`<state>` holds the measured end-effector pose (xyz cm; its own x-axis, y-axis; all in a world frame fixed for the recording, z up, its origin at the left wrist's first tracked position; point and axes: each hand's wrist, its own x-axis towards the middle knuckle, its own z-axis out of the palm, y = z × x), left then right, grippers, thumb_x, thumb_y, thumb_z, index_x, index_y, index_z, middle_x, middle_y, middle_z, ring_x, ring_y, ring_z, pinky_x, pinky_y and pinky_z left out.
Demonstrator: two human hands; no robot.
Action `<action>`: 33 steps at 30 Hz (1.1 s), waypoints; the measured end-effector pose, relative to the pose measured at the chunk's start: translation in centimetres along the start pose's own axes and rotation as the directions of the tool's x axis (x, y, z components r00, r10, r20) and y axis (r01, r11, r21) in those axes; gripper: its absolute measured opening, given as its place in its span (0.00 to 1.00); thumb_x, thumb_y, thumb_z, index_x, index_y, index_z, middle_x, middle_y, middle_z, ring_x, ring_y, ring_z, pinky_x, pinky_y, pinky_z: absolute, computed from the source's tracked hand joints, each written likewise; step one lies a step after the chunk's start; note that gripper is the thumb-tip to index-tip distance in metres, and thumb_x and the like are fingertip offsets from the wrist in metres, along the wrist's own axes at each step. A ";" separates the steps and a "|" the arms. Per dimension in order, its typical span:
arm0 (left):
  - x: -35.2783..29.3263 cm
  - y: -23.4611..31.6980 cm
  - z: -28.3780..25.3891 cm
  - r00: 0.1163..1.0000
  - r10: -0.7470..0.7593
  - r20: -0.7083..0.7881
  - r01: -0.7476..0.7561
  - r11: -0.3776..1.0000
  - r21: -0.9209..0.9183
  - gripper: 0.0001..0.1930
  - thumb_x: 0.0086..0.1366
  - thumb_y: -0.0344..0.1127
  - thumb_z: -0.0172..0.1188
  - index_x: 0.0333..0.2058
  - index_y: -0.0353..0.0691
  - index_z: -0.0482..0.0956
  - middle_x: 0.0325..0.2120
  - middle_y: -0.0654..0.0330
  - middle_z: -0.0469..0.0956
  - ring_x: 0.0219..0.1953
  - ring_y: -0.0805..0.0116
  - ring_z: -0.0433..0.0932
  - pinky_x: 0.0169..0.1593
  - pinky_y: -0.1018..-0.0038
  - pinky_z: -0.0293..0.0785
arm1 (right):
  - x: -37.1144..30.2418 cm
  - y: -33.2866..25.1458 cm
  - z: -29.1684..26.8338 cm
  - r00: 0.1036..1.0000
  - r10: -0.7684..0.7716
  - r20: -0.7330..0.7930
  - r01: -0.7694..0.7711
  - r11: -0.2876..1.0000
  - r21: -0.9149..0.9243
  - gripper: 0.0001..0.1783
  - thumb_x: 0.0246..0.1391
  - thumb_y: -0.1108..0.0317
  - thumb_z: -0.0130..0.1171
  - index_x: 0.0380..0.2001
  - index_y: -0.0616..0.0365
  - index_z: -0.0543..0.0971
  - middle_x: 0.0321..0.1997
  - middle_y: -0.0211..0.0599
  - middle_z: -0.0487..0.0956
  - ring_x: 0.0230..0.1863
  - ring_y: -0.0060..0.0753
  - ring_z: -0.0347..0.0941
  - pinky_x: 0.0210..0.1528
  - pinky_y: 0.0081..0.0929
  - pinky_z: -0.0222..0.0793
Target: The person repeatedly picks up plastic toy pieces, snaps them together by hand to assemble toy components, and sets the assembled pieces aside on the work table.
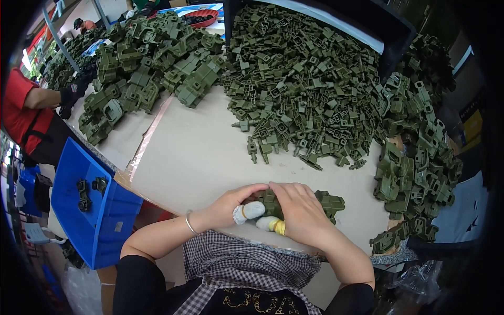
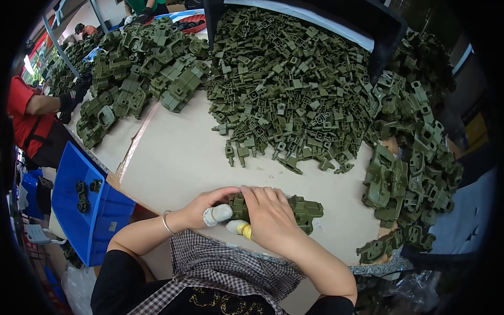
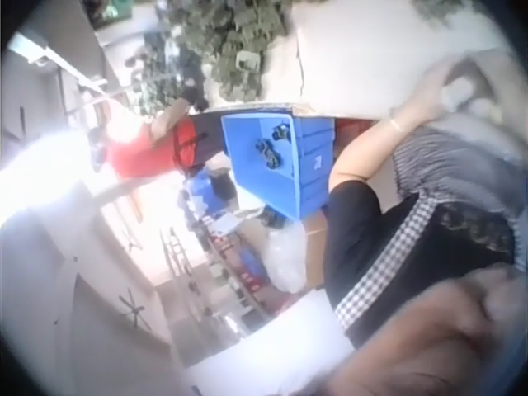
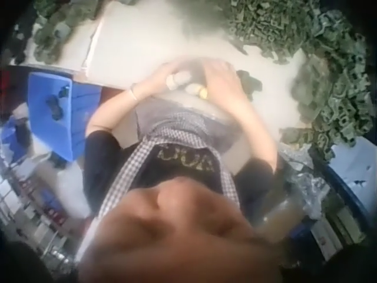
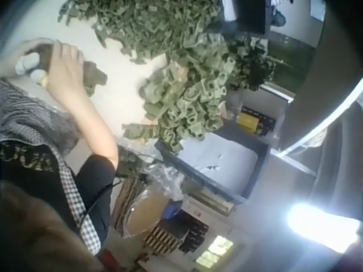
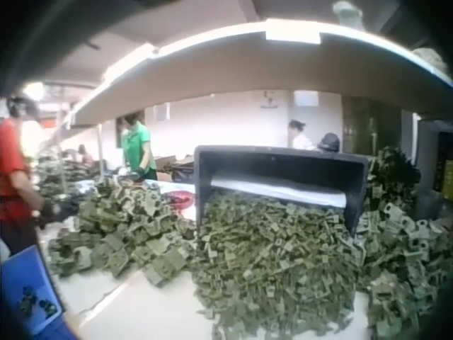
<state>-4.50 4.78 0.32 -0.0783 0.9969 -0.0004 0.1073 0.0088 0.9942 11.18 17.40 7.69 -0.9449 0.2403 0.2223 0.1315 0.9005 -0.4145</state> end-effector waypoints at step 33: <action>2.4 2.1 -33.2 -0.137 0.708 -0.693 0.468 0.663 0.584 0.24 0.57 0.34 0.54 0.51 0.31 0.63 0.48 0.45 0.66 0.51 0.53 0.65 0.55 0.65 0.58 | -13.3 4.3 -3.0 0.732 0.502 -0.460 -0.546 0.837 0.044 0.30 0.33 0.78 0.60 0.47 0.63 0.68 0.52 0.47 0.67 0.51 0.51 0.62 0.53 0.37 0.59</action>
<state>-37.39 4.66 5.95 -0.6005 -0.1840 0.7781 0.6138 0.5176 0.5961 25.17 19.14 5.60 -0.4880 0.7948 0.3606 0.6129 0.6062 -0.5067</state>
